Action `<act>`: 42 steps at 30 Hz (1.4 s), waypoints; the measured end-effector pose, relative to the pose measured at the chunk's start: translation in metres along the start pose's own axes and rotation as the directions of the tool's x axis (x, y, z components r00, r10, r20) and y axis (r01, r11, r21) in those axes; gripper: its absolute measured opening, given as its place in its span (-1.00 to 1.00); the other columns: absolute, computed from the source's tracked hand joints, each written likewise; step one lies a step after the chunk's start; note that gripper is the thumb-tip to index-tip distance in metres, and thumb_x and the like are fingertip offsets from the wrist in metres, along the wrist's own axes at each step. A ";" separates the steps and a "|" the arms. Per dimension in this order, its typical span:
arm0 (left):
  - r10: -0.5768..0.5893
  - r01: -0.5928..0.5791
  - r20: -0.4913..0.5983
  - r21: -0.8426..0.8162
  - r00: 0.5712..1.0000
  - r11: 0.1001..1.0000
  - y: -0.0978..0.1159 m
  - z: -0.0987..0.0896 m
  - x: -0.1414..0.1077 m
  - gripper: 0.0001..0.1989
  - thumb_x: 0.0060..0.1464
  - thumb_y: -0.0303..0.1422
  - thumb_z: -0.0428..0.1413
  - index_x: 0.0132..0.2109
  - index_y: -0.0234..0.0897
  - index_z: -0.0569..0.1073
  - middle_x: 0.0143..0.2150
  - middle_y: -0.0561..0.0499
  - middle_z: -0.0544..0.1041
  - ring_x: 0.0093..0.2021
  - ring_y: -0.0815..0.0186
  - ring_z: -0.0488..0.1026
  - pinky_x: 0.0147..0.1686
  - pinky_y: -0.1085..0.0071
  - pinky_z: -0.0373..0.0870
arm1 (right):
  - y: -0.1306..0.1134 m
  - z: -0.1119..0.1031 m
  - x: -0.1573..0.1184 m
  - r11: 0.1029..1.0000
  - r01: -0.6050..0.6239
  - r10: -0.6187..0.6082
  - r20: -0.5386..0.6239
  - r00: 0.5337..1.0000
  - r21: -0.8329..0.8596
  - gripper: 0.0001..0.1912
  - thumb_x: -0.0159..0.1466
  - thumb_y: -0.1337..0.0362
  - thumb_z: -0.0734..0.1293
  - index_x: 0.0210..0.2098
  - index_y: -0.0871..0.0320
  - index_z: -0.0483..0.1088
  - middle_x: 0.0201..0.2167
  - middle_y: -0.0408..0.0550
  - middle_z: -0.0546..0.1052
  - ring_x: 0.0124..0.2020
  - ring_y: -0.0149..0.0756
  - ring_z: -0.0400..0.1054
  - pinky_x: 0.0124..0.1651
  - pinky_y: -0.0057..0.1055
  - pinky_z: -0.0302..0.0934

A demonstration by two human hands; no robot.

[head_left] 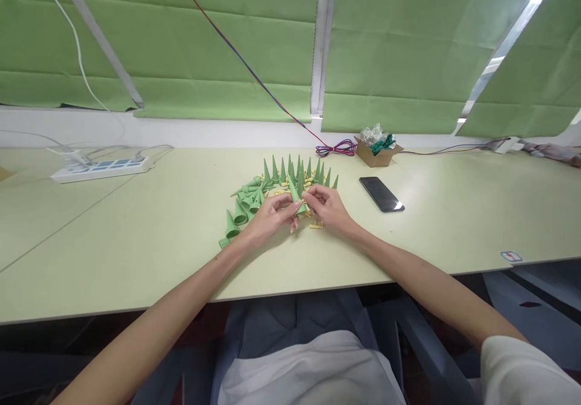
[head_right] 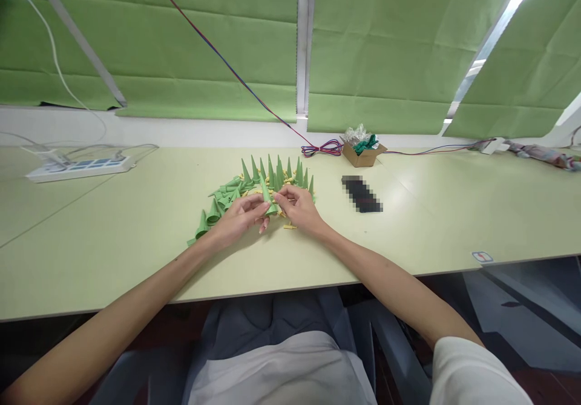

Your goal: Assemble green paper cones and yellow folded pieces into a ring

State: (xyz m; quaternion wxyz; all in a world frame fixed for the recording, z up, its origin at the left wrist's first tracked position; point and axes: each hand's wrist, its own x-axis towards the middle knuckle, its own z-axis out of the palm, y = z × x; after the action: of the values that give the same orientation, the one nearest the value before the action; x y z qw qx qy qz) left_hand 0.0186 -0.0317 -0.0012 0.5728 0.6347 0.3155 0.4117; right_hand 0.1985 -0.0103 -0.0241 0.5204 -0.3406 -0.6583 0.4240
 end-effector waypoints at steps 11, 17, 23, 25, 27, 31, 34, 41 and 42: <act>0.176 -0.122 -0.060 0.503 0.983 0.855 -0.011 0.000 0.001 -0.77 0.19 -0.21 0.14 -0.33 -0.24 0.33 -0.60 0.12 0.39 -0.60 0.36 0.34 -0.52 0.42 0.27 | 0.002 0.003 0.000 0.996 -0.071 0.072 -0.014 0.997 0.050 -0.48 0.14 -0.20 0.42 -0.49 0.13 0.29 -0.70 -0.25 0.28 -0.68 -0.50 0.07 -0.64 -0.49 -0.06; 0.372 -0.251 -0.015 0.711 0.928 0.657 -0.017 -0.003 0.002 -0.83 0.21 -0.30 0.12 -0.31 -0.27 0.36 -0.49 0.09 0.36 -0.49 0.37 0.29 -0.46 0.44 0.23 | 0.001 0.003 0.001 0.992 -0.088 0.090 -0.015 0.996 0.089 -0.48 0.12 -0.19 0.44 -0.50 0.14 0.30 -0.73 -0.27 0.28 -0.72 -0.52 0.04 -0.67 -0.49 -0.09; 0.508 -0.372 0.087 0.787 0.857 0.492 -0.023 -0.008 0.003 -0.87 0.26 -0.32 0.09 -0.25 -0.28 0.38 -0.39 0.03 0.37 -0.40 0.33 0.30 -0.40 0.42 0.25 | -0.001 0.002 0.002 0.990 -0.096 0.098 -0.016 0.995 0.105 -0.48 0.11 -0.19 0.45 -0.50 0.13 0.29 -0.74 -0.29 0.27 -0.76 -0.54 0.00 -0.69 -0.48 -0.11; 0.514 -0.378 0.093 0.790 0.853 0.484 -0.022 -0.008 0.002 -0.88 0.27 -0.33 0.08 -0.23 -0.28 0.39 -0.36 0.01 0.39 -0.37 0.32 0.32 -0.39 0.42 0.27 | -0.002 0.002 0.003 0.990 -0.095 0.098 -0.021 0.995 0.101 -0.47 0.09 -0.20 0.45 -0.50 0.13 0.29 -0.75 -0.29 0.27 -0.76 -0.54 0.01 -0.69 -0.48 -0.11; 0.503 -0.352 0.066 0.792 0.862 0.499 -0.020 -0.005 0.002 -0.89 0.28 -0.33 0.07 -0.21 -0.28 0.40 -0.35 -0.01 0.40 -0.37 0.32 0.33 -0.38 0.41 0.29 | -0.002 0.003 0.003 0.991 -0.095 0.098 -0.030 0.995 0.099 -0.47 0.09 -0.21 0.45 -0.50 0.13 0.28 -0.75 -0.29 0.27 -0.76 -0.54 0.01 -0.69 -0.48 -0.10; 0.431 -0.255 -0.043 0.751 0.901 0.609 -0.015 0.001 0.003 -0.85 0.29 -0.31 0.04 -0.19 -0.28 0.43 -0.32 -0.02 0.43 -0.36 0.32 0.37 -0.40 0.41 0.34 | -0.002 0.003 0.004 0.991 -0.094 0.099 -0.047 0.994 0.098 -0.47 0.12 -0.21 0.42 -0.49 0.11 0.26 -0.75 -0.29 0.26 -0.75 -0.53 0.02 -0.68 -0.48 -0.09; 0.348 -0.205 -0.097 0.650 0.932 0.731 -0.013 0.003 0.005 -0.81 0.29 -0.26 0.03 -0.16 -0.28 0.45 -0.30 -0.02 0.45 -0.39 0.33 0.43 -0.44 0.43 0.39 | -0.001 0.003 0.004 0.993 -0.077 0.081 -0.045 0.996 0.087 -0.48 0.19 -0.21 0.37 -0.47 0.11 0.26 -0.73 -0.29 0.26 -0.74 -0.51 0.05 -0.67 -0.47 -0.07; 0.309 -0.195 -0.124 0.546 0.943 0.815 -0.012 0.003 0.005 -0.73 0.27 -0.18 0.05 -0.12 -0.29 0.48 -0.27 -0.03 0.49 -0.46 0.36 0.45 -0.45 0.42 0.42 | -0.001 -0.002 0.003 0.997 0.005 -0.005 -0.002 1.000 -0.073 -0.52 0.32 -0.16 0.27 -0.45 0.11 0.23 -0.67 -0.27 0.25 -0.67 -0.48 0.09 -0.59 -0.46 0.01; 0.314 -0.197 -0.125 0.552 0.941 0.810 -0.012 0.003 0.005 -0.73 0.28 -0.17 0.05 -0.12 -0.29 0.49 -0.27 -0.03 0.49 -0.46 0.36 0.45 -0.45 0.42 0.41 | -0.002 -0.002 0.002 0.996 0.009 -0.009 0.002 1.000 -0.087 -0.52 0.33 -0.16 0.25 -0.46 0.10 0.22 -0.67 -0.26 0.24 -0.66 -0.48 0.08 -0.58 -0.46 0.02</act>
State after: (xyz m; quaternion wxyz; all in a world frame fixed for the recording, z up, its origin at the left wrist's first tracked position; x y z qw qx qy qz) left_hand 0.0243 -0.0274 -0.0125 0.2772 0.7579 0.3868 0.4463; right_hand 0.2000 -0.0086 -0.0208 0.5065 -0.3595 -0.6781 0.3929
